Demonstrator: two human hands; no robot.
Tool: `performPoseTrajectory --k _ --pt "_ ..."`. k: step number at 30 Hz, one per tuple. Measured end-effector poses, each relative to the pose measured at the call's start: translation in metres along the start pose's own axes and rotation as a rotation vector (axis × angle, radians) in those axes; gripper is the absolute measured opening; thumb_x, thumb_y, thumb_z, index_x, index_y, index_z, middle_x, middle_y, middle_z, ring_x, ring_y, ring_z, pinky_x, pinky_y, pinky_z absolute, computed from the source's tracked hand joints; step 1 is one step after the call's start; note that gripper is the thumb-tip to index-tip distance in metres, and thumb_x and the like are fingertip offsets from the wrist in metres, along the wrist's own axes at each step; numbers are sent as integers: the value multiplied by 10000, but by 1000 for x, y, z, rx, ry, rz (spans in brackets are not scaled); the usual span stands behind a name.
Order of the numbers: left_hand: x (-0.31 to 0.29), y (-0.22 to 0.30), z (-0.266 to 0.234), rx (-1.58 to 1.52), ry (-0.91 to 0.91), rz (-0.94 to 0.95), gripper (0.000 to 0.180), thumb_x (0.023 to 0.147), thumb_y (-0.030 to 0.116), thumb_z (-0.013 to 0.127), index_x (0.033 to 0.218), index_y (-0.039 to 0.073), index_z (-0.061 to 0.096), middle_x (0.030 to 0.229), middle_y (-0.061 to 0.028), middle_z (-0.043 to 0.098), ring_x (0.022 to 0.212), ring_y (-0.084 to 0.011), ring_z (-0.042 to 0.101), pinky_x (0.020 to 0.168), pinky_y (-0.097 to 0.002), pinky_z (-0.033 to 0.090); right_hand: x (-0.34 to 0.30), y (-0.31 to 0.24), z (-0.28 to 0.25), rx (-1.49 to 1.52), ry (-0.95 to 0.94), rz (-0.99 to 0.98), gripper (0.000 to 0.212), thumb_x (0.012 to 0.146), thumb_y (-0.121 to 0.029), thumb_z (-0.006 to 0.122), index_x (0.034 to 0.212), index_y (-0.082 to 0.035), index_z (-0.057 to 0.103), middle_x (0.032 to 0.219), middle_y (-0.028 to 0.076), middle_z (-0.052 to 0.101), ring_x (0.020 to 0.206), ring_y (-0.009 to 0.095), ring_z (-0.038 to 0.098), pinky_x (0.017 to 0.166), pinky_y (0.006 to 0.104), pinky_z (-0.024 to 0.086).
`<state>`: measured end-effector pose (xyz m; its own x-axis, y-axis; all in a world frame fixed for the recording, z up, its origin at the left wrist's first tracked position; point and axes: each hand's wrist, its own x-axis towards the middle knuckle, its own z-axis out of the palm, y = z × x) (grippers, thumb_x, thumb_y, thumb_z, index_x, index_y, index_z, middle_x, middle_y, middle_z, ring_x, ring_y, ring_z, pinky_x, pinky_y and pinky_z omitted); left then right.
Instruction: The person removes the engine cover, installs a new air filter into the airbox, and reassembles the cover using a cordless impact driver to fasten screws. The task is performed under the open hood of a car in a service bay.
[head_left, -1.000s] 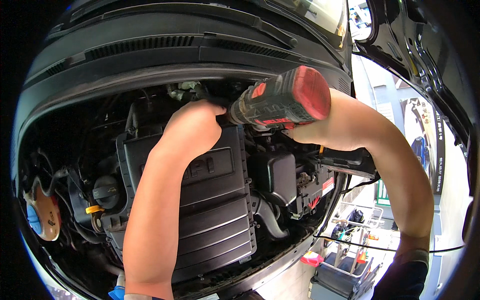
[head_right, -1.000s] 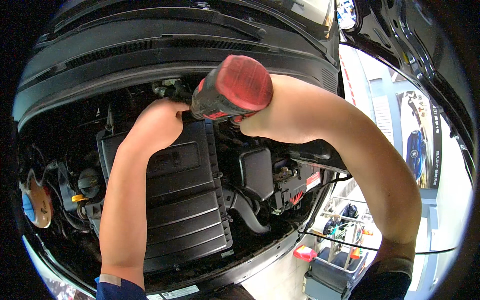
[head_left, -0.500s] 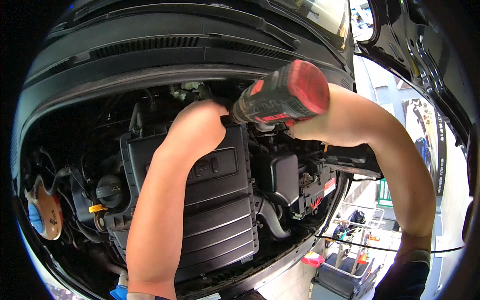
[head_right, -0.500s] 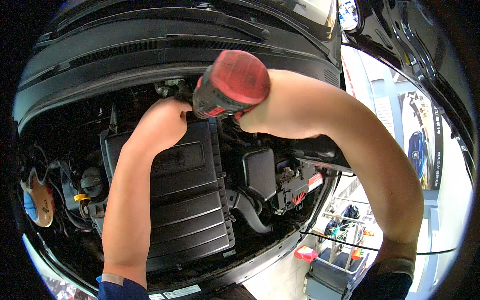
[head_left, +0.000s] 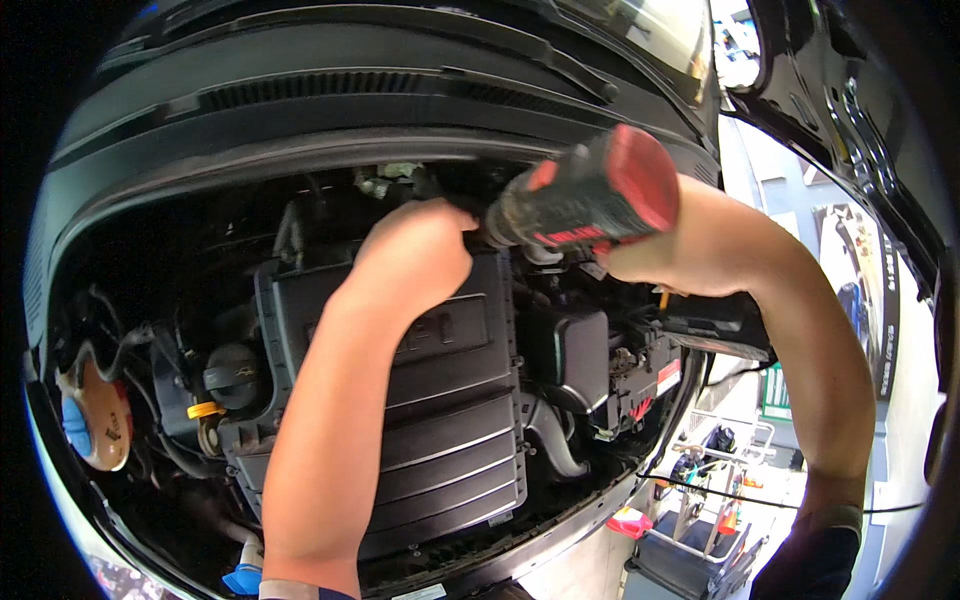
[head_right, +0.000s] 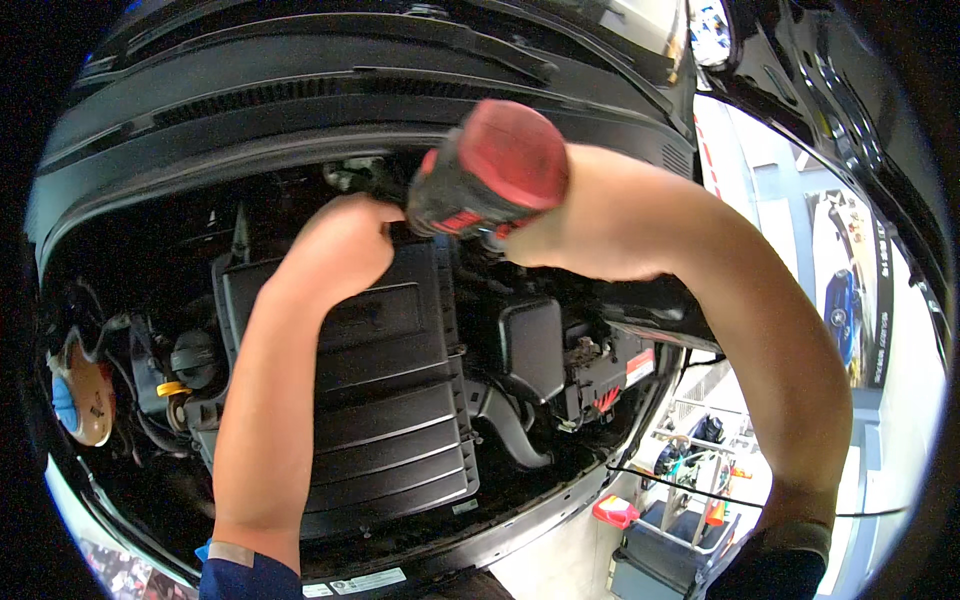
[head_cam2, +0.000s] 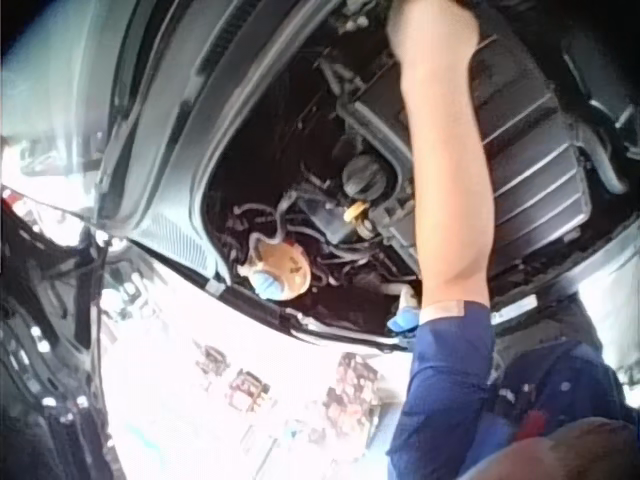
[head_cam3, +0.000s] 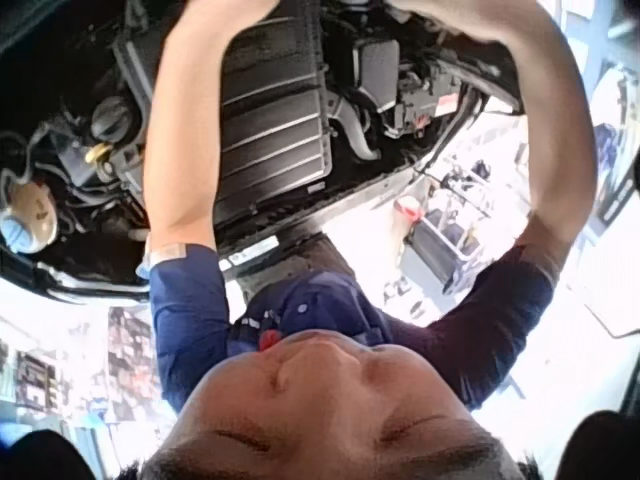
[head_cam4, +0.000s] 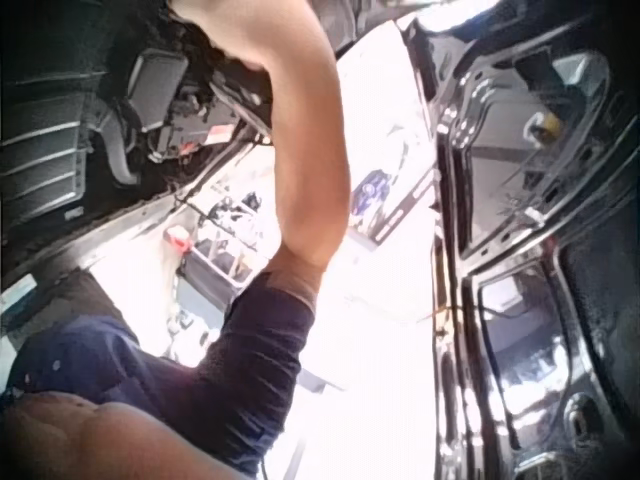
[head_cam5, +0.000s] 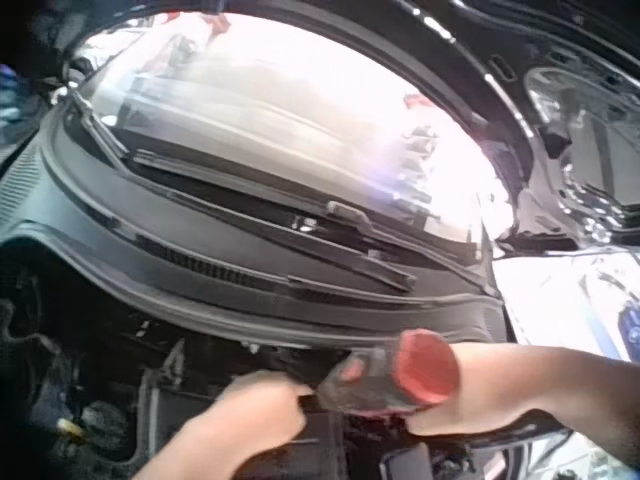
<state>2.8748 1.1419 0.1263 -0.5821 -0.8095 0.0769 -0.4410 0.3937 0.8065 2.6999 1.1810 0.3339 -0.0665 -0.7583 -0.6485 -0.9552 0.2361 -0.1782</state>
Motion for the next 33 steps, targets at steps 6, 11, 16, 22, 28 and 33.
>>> performPoseTrajectory --k 6,11,16,22,28,33 --pt "-4 8 -10 50 -109 -177 355 797 51 587 1100 82 771 1039 -224 729 941 -356 720 883 -442 570 -13 -9 -1 227 -32 129 299 733 -78 686 1028 -35 687 818 33 676 610 110 604 548 282 484" --pt "-1 18 -13 31 -194 -135 201 842 62 589 948 54 759 993 -181 744 937 -371 723 823 -448 590 -65 -12 -8 513 168 -27 570 718 74 627 1281 -4 584 888 98 688 411 60 444 358 237 313" --pt "-12 8 13 -4 132 5 281 918 138 625 1184 123 718 1248 -117 700 1137 -265 679 911 -370 559 -45 -80 9 334 177 -47 569 723 45 714 1277 -48 632 1016 75 721 839 117 642 750 294 499" --pt "-5 8 14 -60 30 0 472 941 228 643 1400 132 580 1485 -76 543 1382 -269 498 1141 -403 397 -13 -133 24 194 86 -28 340 763 -18 712 1102 -38 690 942 40 718 846 127 678 780 299 539" --pt "-7 12 1 -274 -11 -61 387 1033 191 482 1412 131 526 1451 -54 555 1345 -206 508 1114 -342 406 -3 -151 27 116 41 26 247 775 -74 685 1018 -31 684 839 37 689 728 122 636 677 310 521" --pt "-8 10 -2 -637 12 -128 350 1083 210 339 1378 126 509 1430 -42 543 1328 -172 480 1122 -323 368 0 -155 27 120 23 42 230 778 -81 675 1003 -35 688 807 32 677 688 119 623 649 303 513"
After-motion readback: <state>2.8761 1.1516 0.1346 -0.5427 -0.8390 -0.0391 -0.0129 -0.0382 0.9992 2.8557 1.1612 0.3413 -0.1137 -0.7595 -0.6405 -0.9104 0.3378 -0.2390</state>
